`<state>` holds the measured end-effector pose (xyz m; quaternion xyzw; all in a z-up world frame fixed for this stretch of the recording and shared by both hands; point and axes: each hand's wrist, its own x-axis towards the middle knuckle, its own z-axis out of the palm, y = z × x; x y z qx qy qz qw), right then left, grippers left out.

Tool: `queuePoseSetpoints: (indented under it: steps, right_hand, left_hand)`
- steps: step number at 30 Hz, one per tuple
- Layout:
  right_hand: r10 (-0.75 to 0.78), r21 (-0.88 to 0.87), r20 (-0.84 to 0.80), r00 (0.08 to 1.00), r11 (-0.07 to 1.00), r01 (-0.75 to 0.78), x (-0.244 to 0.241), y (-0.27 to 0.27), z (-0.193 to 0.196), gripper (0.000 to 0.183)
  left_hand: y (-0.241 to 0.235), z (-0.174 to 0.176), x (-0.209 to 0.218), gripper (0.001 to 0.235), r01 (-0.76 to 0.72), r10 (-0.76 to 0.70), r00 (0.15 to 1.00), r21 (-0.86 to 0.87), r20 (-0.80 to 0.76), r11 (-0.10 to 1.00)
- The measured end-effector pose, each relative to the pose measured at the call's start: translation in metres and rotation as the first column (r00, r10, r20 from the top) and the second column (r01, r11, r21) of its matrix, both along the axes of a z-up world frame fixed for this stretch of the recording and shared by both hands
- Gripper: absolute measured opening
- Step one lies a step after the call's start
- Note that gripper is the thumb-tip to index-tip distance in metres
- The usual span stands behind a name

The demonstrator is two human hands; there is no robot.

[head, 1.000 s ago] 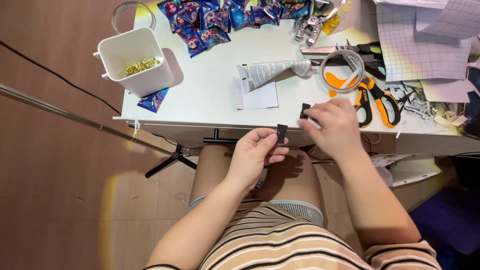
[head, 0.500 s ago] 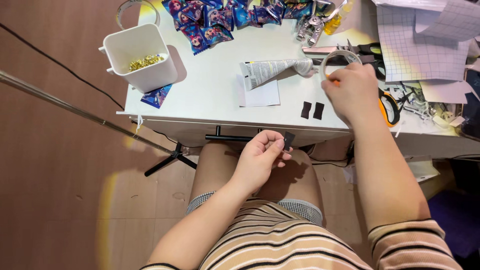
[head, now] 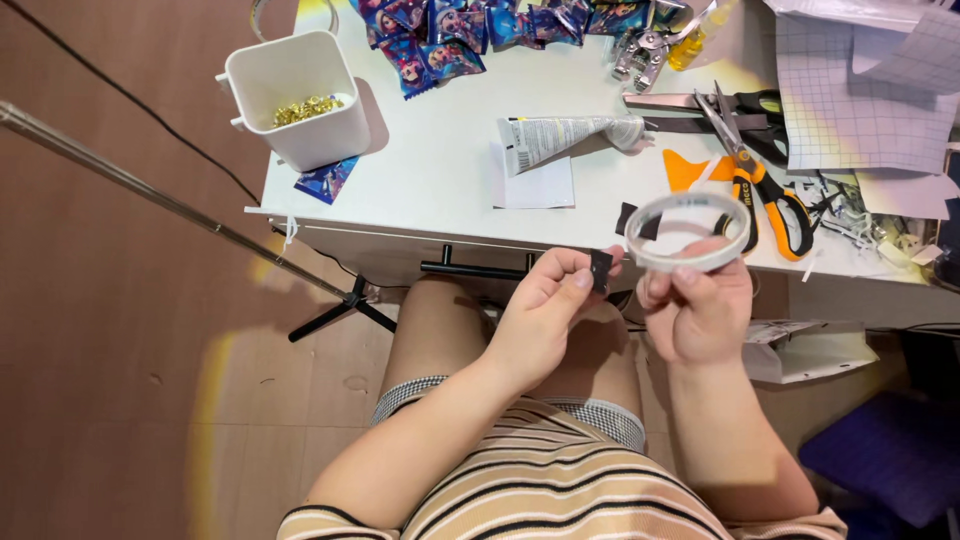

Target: The person applies adhesive from a tube and double-sided tape to small pieces of paper and black strips.

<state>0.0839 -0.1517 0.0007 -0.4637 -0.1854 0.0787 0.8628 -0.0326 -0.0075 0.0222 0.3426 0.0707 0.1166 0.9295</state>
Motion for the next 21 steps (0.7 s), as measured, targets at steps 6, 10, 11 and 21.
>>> queuePoseSetpoints:
  steps: [6, 10, 11, 21]
  right_hand:
    - [-0.037, -0.031, 0.130, 0.991, 0.999, 0.041, -0.021, 0.007, -0.017, 0.028]
    - [-0.050, -0.104, 0.139, 0.989, 0.992, 0.065, -0.018, 0.000, -0.028, 0.030]
    - [-0.036, -0.248, 0.262, 0.964, 0.963, 0.103, -0.020, 0.000, -0.018, 0.025]
    - [-0.051, -0.468, 0.379, 0.924, 0.851, 0.239, -0.026, -0.012, 0.014, 0.027]
  left_hand:
    - [-0.008, -0.005, -0.015, 0.010, -0.002, -0.003, 0.999, -0.100, -0.045, 0.995]
    - [-0.008, -0.021, -0.018, 0.010, -0.024, 0.014, 0.997, -0.150, -0.071, 0.988]
    - [-0.007, -0.023, -0.019, 0.010, -0.011, -0.001, 0.997, -0.150, -0.082, 0.989]
    - [0.012, -0.014, -0.024, 0.014, 0.063, -0.059, 0.973, 0.013, -0.221, 0.998]
